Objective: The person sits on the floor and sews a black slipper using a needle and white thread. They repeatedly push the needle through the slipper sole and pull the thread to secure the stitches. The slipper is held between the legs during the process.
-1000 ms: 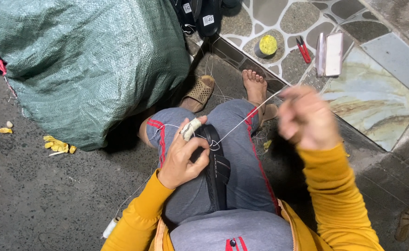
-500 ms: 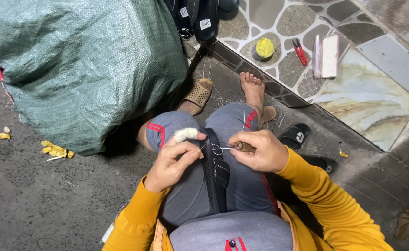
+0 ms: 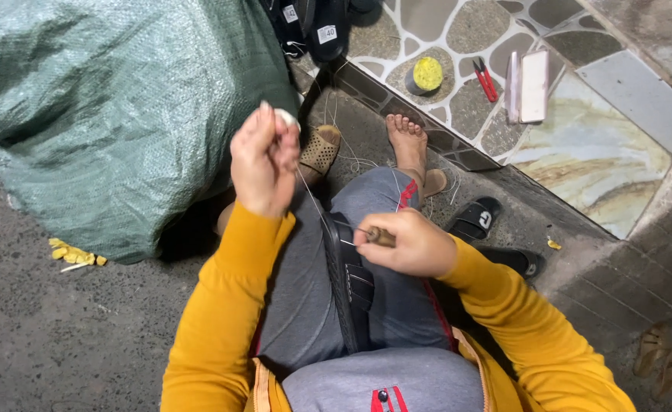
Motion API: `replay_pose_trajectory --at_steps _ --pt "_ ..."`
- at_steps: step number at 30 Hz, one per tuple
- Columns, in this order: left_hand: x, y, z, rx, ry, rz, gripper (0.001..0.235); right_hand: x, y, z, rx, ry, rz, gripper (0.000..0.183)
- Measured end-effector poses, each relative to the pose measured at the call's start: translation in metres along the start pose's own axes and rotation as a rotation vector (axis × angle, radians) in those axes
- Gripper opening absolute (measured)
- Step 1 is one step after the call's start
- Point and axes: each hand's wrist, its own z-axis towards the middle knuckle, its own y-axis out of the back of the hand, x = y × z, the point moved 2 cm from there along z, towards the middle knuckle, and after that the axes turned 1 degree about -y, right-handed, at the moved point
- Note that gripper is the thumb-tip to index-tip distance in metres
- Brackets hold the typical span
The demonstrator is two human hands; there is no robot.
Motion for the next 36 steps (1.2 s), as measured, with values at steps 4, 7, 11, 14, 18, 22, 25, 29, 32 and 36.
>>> replay_pose_trajectory --at_steps 4,7,11,14,18,22,25,29,32,36 --pt "0.004 0.011 0.021 -0.115 0.125 -0.059 0.03 -0.014 -0.008 0.009 -0.087 -0.056 0.031 0.009" --pt "-0.003 0.042 0.012 -0.142 0.159 0.095 0.029 -0.016 -0.012 -0.001 -0.156 -0.153 -0.017 0.017" --pt "-0.052 0.074 -0.048 -0.044 0.23 0.604 0.034 -0.04 -0.037 -0.01 -0.135 -0.234 0.101 0.024" --pt "-0.062 0.122 -0.087 -0.074 0.245 0.962 0.025 -0.028 -0.059 -0.014 -0.189 -0.166 0.595 0.026" --pt "-0.07 0.118 -0.132 0.081 -0.52 1.686 0.03 -0.014 -0.084 -0.008 -0.207 -0.157 0.863 0.025" --pt "-0.05 0.099 -0.142 0.358 -0.569 1.543 0.069 -0.001 -0.097 0.001 -0.203 -0.217 0.992 0.024" --pt "-0.043 0.084 -0.145 0.53 -0.416 1.43 0.092 0.016 -0.097 0.006 -0.196 -0.186 0.991 0.024" --pt "-0.037 0.081 -0.15 0.558 -0.569 1.437 0.091 0.025 -0.091 0.005 -0.191 -0.11 0.995 0.024" --pt "-0.034 0.066 -0.162 0.562 -0.717 1.339 0.077 0.022 -0.086 0.002 -0.189 -0.083 0.988 0.02" --pt "-0.005 0.068 -0.192 0.438 -0.67 1.473 0.082 0.019 -0.083 -0.012 -0.227 -0.043 0.943 0.016"
